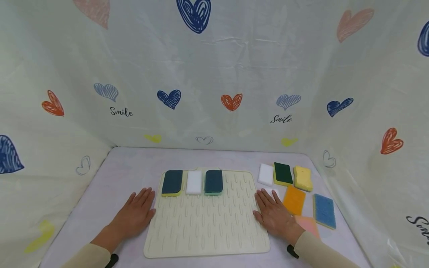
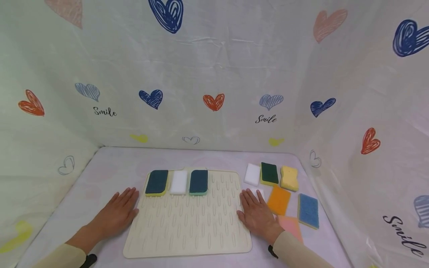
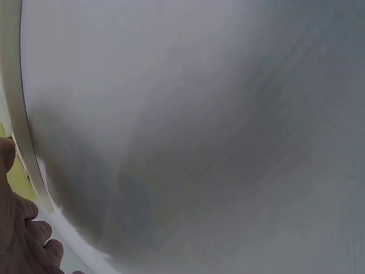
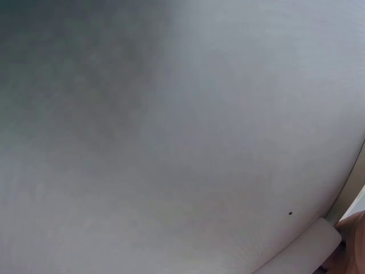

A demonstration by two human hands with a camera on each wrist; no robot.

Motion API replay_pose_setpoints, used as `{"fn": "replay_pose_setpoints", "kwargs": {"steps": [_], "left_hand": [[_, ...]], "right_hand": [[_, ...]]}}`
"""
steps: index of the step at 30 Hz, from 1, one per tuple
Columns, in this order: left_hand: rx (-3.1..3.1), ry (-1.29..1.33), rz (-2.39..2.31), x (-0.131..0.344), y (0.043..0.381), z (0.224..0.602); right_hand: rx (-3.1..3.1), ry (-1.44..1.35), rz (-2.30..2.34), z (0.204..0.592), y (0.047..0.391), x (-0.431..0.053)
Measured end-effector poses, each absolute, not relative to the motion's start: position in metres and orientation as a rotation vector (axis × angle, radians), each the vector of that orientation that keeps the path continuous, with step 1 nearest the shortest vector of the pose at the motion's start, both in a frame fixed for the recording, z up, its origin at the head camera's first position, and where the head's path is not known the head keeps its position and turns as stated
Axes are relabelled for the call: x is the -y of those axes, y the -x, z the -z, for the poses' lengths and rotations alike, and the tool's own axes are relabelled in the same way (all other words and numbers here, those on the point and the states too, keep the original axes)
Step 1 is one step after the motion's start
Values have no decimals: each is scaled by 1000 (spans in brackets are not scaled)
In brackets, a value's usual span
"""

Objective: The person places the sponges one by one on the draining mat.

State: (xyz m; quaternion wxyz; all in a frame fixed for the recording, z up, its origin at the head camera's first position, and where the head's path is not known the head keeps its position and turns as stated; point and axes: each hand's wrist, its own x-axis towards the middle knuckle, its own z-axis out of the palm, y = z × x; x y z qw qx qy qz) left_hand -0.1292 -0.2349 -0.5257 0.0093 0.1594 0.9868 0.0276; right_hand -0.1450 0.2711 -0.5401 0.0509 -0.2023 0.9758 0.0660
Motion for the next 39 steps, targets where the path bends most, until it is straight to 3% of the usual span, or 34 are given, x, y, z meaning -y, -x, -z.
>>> {"fn": "replay_pose_setpoints", "kwargs": {"steps": [39], "left_hand": [[-2981, -527, -252, 227, 132, 531]], "right_hand": [[-2978, 666, -226, 533, 147, -272]]}}
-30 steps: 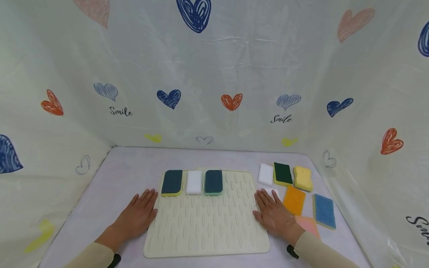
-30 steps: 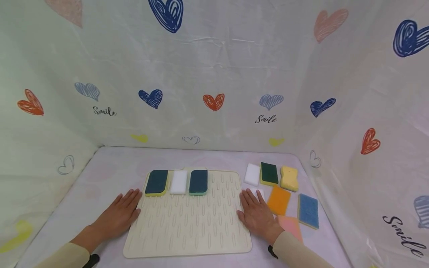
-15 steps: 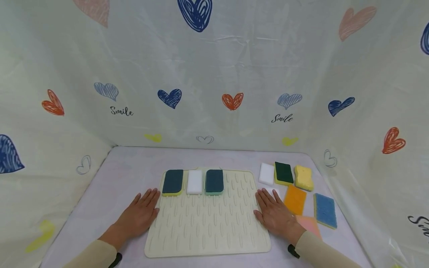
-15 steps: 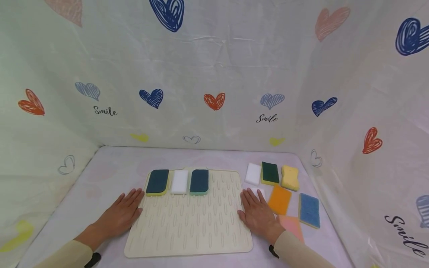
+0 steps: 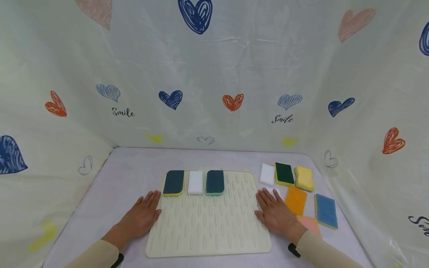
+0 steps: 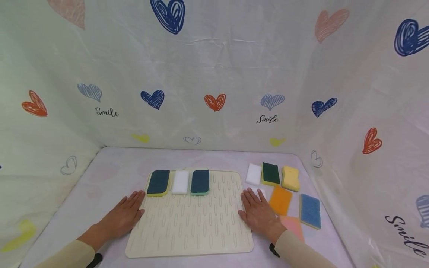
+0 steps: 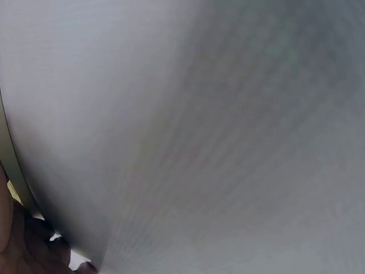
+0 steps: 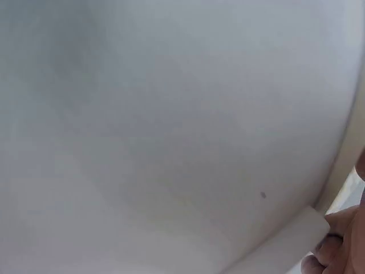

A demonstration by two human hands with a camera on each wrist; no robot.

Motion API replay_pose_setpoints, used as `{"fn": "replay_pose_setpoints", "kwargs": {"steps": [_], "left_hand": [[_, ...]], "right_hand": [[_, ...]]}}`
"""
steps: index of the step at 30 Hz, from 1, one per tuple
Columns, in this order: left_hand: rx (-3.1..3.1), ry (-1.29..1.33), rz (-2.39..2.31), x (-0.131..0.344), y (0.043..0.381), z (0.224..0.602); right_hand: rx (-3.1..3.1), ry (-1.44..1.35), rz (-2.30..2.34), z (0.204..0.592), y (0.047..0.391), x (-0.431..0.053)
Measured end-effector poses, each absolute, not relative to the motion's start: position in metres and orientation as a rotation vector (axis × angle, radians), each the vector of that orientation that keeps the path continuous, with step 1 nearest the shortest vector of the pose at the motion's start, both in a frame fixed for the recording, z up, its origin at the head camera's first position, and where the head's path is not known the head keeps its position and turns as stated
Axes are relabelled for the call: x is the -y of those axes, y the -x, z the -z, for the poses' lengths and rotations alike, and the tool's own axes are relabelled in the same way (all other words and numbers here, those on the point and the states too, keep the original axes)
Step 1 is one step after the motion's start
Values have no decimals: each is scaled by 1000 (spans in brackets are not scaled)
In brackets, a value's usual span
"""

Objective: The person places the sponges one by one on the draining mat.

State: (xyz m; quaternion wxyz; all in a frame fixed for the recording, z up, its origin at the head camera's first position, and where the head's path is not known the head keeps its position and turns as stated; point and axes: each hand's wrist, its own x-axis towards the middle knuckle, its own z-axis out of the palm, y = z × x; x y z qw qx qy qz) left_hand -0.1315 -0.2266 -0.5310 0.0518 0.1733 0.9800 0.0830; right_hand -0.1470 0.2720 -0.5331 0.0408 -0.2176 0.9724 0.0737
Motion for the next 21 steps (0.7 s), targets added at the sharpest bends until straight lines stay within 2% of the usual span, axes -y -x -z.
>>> {"fn": "replay_pose_setpoints", "kwargs": {"steps": [7, 16, 21], "left_hand": [[-2972, -509, -283, 224, 130, 529], [-2967, -476, -253, 224, 130, 532], [-2973, -478, -244, 223, 131, 531]], "right_hand": [[-3069, 806, -266, 513, 155, -283], [-3128, 900, -474, 475, 173, -325], [-3080, 1003, -625, 470, 177, -344]]}}
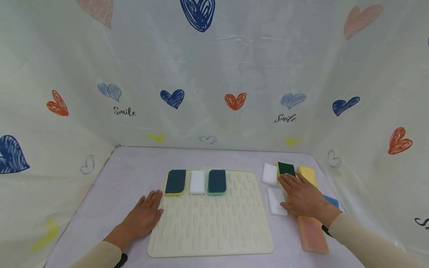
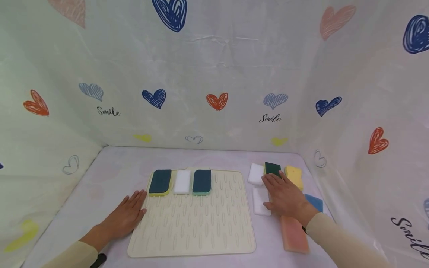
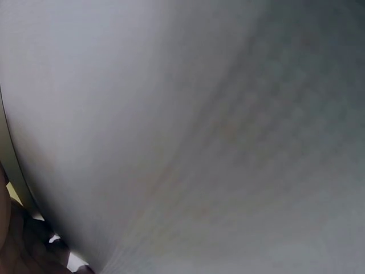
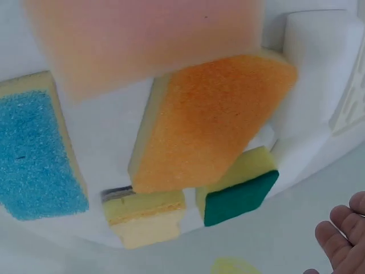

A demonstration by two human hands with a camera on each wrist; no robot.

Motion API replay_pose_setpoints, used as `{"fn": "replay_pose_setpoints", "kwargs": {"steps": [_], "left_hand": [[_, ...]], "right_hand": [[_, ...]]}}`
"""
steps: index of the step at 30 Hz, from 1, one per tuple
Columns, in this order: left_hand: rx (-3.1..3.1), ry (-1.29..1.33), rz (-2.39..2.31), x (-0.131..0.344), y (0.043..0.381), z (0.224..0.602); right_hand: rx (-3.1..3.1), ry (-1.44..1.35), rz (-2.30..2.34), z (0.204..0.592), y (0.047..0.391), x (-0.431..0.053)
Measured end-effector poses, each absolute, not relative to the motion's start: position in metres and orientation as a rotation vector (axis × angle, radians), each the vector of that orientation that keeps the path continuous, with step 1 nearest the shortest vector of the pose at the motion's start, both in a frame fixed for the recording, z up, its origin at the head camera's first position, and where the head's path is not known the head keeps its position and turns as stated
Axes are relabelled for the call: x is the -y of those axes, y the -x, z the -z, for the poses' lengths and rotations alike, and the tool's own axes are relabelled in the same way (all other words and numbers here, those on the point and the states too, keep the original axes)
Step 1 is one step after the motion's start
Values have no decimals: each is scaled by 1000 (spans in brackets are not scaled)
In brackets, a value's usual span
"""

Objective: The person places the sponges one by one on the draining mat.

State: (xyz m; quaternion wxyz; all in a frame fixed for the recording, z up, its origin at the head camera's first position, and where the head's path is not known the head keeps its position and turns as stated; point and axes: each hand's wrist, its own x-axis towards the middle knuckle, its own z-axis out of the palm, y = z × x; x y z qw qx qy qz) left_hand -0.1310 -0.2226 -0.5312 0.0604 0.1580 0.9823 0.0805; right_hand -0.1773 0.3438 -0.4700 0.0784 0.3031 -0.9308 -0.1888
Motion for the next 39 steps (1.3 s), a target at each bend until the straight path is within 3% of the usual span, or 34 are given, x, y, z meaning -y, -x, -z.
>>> {"fn": "replay_pose_setpoints", "kwargs": {"steps": [12, 39], "left_hand": [[-3012, -497, -231, 224, 130, 534], [-2986, -470, -225, 222, 130, 529]], "right_hand": [[2774, -1025, 744, 484, 173, -347], [3007, -965, 443, 506, 184, -348]]}}
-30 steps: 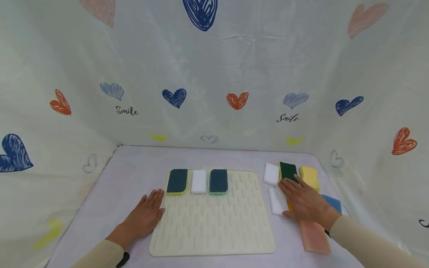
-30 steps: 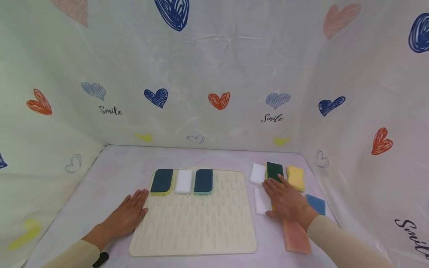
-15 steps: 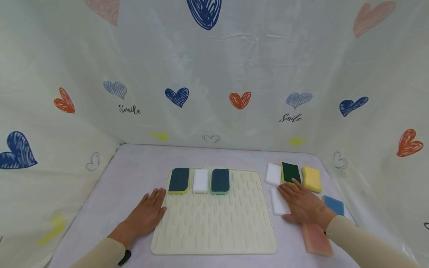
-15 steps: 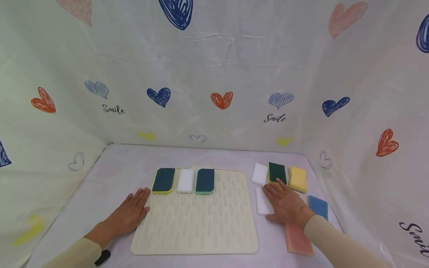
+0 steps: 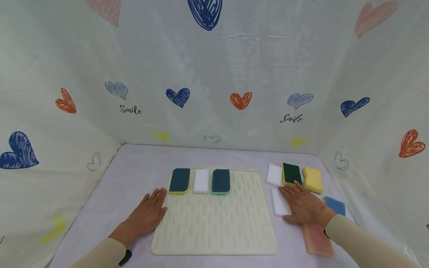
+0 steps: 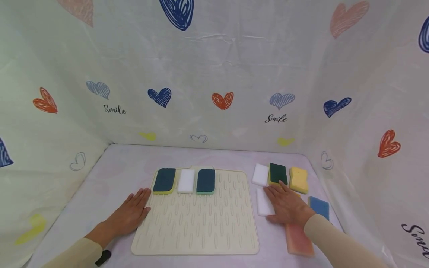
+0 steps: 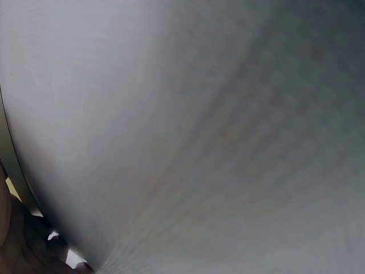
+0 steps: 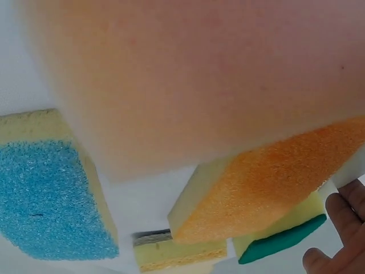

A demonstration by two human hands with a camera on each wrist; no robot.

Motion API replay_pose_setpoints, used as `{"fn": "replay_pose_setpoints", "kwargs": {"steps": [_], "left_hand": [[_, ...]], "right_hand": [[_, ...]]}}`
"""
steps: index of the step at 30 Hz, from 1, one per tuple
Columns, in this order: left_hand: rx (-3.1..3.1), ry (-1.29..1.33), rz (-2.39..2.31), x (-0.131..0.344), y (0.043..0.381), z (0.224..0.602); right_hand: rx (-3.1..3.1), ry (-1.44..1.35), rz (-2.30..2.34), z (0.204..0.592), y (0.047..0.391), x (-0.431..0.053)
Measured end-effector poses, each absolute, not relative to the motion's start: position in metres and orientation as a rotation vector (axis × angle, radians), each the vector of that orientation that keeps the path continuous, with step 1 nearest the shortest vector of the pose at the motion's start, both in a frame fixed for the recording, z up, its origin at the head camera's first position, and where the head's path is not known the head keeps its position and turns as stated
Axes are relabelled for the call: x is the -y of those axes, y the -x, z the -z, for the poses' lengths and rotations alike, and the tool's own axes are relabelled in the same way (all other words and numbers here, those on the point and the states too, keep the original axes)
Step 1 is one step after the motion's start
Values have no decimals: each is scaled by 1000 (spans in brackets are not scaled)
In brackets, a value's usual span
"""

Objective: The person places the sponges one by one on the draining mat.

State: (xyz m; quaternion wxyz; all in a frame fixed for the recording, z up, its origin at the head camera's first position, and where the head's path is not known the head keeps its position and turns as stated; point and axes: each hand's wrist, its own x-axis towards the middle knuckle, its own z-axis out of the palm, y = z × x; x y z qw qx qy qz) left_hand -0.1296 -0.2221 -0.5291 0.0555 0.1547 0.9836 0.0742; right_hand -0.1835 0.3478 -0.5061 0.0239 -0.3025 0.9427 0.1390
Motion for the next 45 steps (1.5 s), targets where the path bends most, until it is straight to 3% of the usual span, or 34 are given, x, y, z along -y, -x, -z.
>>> {"fn": "replay_pose_setpoints", "kwargs": {"steps": [7, 17, 45], "left_hand": [[-2979, -446, -223, 222, 131, 530], [-3012, -504, -236, 225, 131, 534], [-3014, -517, -224, 228, 134, 535]], "right_hand": [[-3064, 882, -266, 502, 183, -345], [-3175, 956, -395, 492, 190, -338], [-3105, 1140, -424, 482, 227, -260]]}}
